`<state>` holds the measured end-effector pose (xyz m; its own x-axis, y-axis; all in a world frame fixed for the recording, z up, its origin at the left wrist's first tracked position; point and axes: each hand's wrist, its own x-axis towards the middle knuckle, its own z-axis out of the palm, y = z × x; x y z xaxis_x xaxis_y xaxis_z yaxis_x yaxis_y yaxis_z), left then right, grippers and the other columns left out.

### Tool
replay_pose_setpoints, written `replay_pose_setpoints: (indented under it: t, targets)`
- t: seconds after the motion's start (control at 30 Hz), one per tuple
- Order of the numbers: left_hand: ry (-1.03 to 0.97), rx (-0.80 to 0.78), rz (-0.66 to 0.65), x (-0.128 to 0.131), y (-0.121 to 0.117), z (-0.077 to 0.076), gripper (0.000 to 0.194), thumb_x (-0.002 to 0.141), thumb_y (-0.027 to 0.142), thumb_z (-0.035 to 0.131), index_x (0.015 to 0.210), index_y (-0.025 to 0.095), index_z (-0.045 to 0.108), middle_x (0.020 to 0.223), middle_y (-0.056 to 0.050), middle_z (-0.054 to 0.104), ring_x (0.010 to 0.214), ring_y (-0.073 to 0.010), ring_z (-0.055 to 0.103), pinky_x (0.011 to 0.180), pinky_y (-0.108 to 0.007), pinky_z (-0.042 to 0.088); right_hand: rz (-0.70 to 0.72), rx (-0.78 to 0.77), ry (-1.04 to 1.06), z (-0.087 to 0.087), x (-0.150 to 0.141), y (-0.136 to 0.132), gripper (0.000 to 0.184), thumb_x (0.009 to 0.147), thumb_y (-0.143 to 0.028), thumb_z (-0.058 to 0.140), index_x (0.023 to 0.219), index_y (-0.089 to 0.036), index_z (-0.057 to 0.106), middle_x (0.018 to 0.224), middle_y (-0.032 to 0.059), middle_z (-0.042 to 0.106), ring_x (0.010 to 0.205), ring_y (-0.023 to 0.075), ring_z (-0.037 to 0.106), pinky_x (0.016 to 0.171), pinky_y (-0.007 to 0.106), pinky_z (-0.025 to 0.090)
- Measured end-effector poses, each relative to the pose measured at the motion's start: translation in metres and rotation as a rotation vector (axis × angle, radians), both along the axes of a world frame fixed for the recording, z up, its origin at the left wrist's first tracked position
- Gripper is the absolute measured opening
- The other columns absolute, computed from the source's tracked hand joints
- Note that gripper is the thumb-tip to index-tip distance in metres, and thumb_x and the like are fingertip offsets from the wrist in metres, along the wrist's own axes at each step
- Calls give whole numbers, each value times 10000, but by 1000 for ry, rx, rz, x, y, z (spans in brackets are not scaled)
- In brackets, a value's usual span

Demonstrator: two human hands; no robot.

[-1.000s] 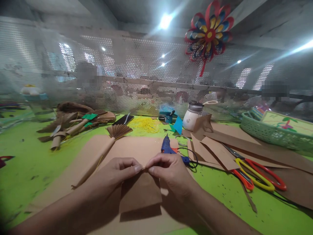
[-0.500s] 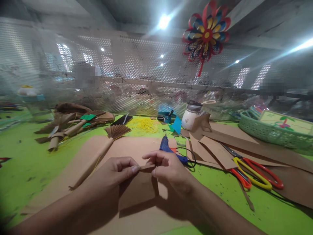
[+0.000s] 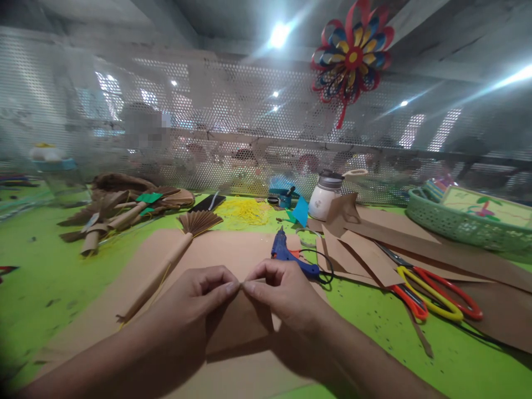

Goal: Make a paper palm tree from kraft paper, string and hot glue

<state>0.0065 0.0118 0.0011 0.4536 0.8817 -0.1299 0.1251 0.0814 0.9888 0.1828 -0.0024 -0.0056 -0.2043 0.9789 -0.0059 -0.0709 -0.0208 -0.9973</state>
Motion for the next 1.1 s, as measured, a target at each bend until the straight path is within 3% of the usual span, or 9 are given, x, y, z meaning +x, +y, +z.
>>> replay_pose_setpoints:
  t: [0.13,0.67,1.0,1.1]
  targets:
    - [44,33,12,1,0,3,251,740,396,604,687,155,558,579,36,516,535,-112,454,507,-224,329,6,-22,6,-1,0,0,298,652,-395,793,724,-151,637,639,6,611,590,127,533,556,253,372]
    - [59,59,-36,-1,0,4,270,778,406,568,672,163,514,594,39,475,559,-113,437,518,-232,301,-53,-32,58,1,-4,-3,267,650,-356,803,683,-148,640,630,-5,576,583,107,488,549,239,356]
    - [-114,-90,-54,2,-7,2,333,766,464,611,669,174,480,576,64,451,538,-99,422,516,-220,301,-77,-92,185,-1,-6,-7,254,632,-302,812,657,-158,605,589,-15,592,553,118,528,538,244,365]
    - [-56,-48,-60,1,-3,4,322,770,459,600,668,171,499,583,52,475,546,-107,427,521,-226,318,-72,-80,152,-1,-4,-4,268,615,-307,822,648,-148,610,592,-13,589,560,111,514,546,241,359]
